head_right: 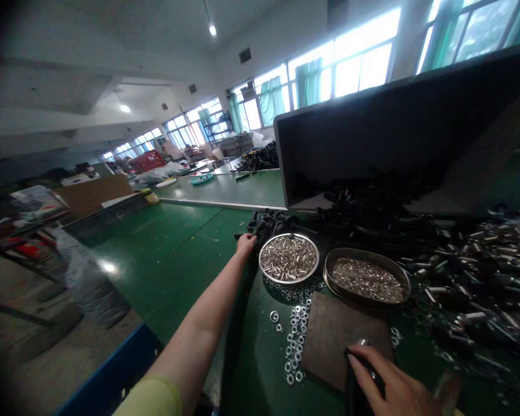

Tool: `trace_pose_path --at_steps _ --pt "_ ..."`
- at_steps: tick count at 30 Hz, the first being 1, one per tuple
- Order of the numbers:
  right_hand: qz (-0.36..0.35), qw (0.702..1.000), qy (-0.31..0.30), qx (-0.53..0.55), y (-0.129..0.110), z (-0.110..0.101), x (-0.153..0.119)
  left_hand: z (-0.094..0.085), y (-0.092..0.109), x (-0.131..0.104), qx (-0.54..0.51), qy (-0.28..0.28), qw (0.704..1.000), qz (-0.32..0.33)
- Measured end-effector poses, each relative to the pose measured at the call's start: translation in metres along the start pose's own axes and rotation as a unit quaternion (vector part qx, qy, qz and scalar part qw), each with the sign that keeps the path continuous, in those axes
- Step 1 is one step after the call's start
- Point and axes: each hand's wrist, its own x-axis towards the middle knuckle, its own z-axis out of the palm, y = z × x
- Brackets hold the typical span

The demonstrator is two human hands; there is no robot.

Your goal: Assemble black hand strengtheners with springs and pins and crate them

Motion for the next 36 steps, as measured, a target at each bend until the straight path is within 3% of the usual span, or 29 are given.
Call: trace_pose_path --at_steps 4,7,8,10,12,15,17,20,23,28,30,34,36 --pt "0.063 0.997 -0.004 0.033 0.008 -0.001 0.001 -0.015 0.011 -0.030 -0.109 -0.026 0.994 0.012" --pt "0.089 0.994 0.013 0.065 -0.006 -0.012 0.002 -0.023 0.008 -0.086 -0.183 -0.091 0.979 0.020" --pt "0.094 0.992 0.018 0.077 -0.014 -0.017 0.001 -0.023 0.004 -0.110 -0.217 -0.127 0.968 0.017" --pt "0.100 0.989 0.029 0.108 -0.033 -0.026 -0.003 -0.018 -0.007 -0.161 -0.353 -0.245 0.903 -0.018" --pt "0.101 0.984 0.045 0.139 -0.053 -0.033 -0.008 -0.010 -0.017 -0.211 -0.408 -0.308 0.858 -0.057" --pt "0.078 0.979 0.077 0.170 -0.077 -0.037 -0.016 0.002 -0.024 -0.267 -0.396 -0.373 0.832 -0.112" --pt "0.053 0.979 0.097 0.172 -0.087 -0.039 -0.020 0.008 -0.024 -0.289 -0.381 -0.407 0.820 -0.132" --pt "0.011 0.981 0.118 0.155 -0.092 -0.040 -0.025 0.011 -0.018 -0.304 -0.351 -0.429 0.821 -0.138" --pt "-0.034 0.984 0.127 0.122 -0.091 -0.039 -0.028 0.011 -0.010 -0.310 -0.303 -0.423 0.844 -0.130" --pt "-0.101 0.985 0.121 0.063 -0.087 -0.034 -0.029 0.009 -0.004 -0.312 -0.256 -0.387 0.884 -0.054" --pt "-0.102 0.987 0.102 0.065 -0.085 -0.035 -0.027 0.009 -0.005 -0.310 -0.245 -0.394 0.884 -0.048" --pt "-0.150 0.986 0.031 0.067 -0.079 -0.042 -0.021 0.013 -0.014 -0.301 -0.256 -0.430 0.860 -0.100" --pt "-0.180 0.981 0.038 0.052 -0.074 -0.043 -0.022 0.015 -0.019 -0.298 -0.279 -0.424 0.854 -0.117"
